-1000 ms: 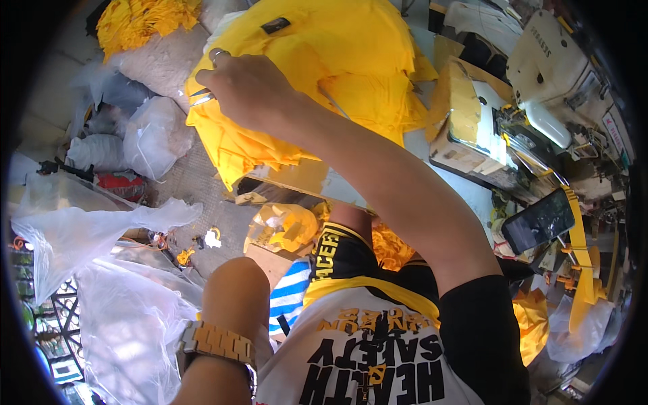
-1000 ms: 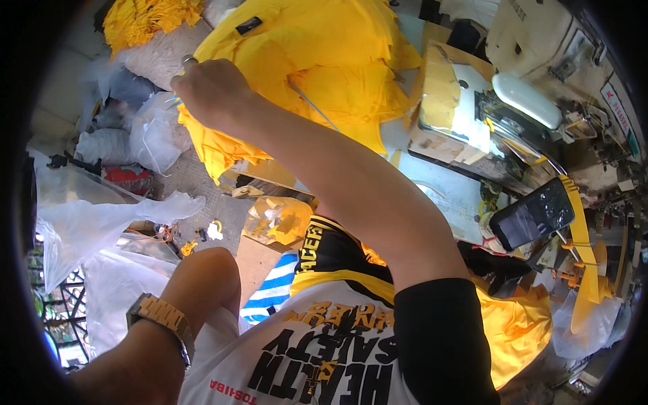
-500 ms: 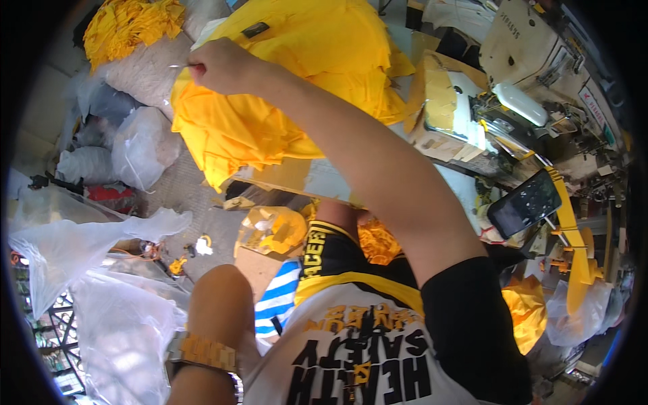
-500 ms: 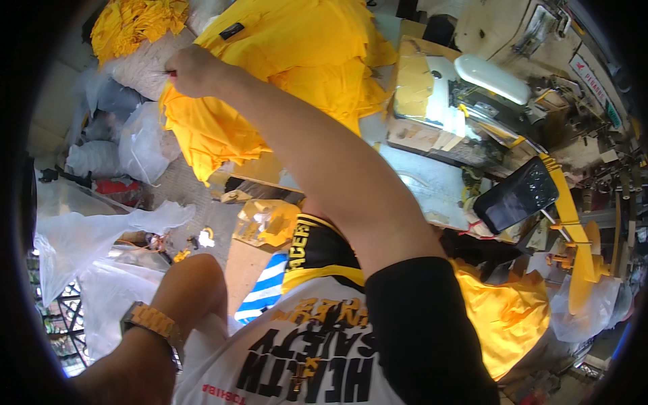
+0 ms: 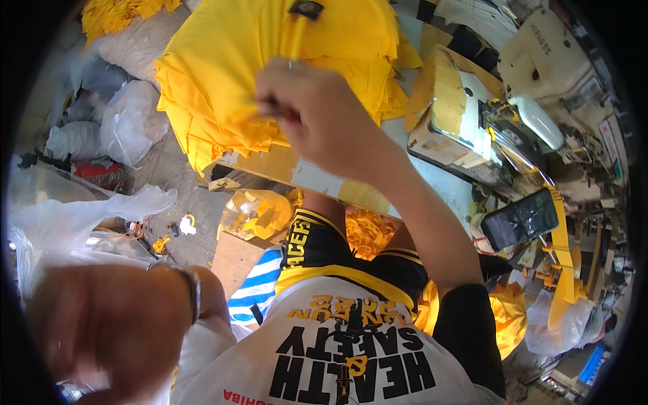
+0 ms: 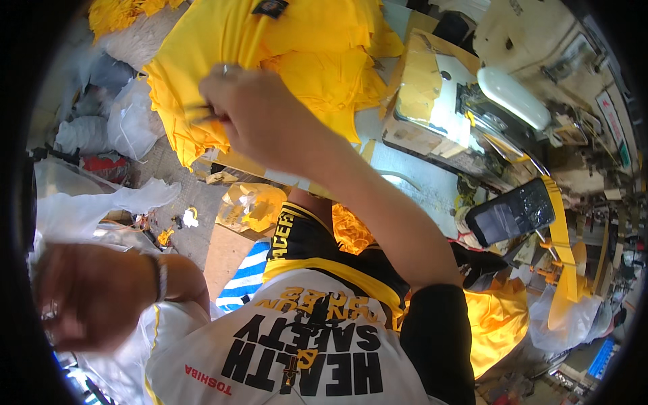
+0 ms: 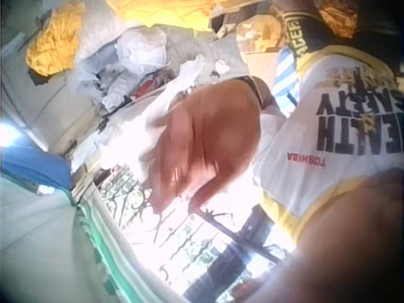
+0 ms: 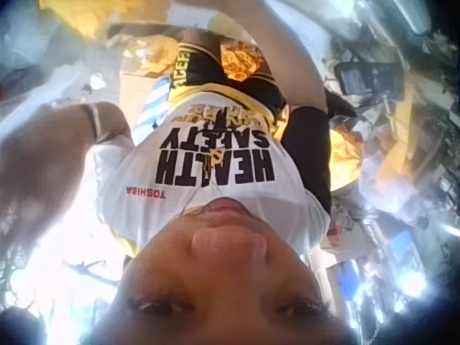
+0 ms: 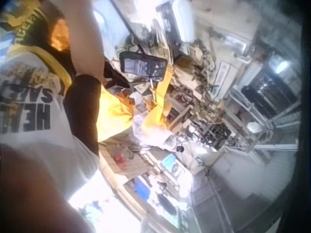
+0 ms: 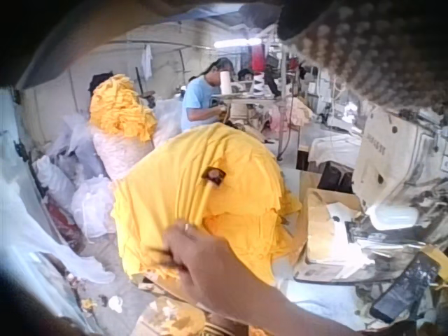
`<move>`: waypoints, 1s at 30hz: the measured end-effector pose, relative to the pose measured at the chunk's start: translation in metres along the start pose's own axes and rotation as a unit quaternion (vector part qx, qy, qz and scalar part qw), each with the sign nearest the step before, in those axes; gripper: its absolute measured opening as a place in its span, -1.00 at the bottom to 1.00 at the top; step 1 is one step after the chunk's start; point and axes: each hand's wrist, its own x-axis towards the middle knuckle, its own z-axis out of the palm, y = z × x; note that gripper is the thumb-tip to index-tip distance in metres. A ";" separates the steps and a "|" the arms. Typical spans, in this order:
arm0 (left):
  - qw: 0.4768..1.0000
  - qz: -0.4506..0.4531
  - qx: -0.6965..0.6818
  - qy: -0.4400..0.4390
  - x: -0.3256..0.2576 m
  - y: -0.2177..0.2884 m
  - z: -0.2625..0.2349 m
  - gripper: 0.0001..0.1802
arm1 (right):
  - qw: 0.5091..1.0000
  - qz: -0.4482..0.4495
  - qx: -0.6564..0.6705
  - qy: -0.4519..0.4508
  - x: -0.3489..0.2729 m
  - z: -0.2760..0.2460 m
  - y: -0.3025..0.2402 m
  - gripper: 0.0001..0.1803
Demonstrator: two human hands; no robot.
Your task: The person trims loose threads from yellow shirts using nippers, handling the garments one by one and turning them over to check the seams.
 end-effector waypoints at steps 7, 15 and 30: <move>0.701 -0.166 0.545 -0.429 -0.085 -0.060 -0.102 -0.72 | 0.995 0.094 0.004 0.017 -0.031 -0.003 0.033 -0.75; 0.658 -0.057 0.460 -0.594 -0.069 -0.141 -0.089 -0.60 | 0.935 0.318 0.026 -0.153 -0.094 -0.055 -0.011 -0.77; 0.819 -0.230 0.369 -0.374 0.029 -0.003 -0.106 -0.66 | 0.909 0.354 0.033 -0.218 -0.131 -0.078 -0.032 -0.75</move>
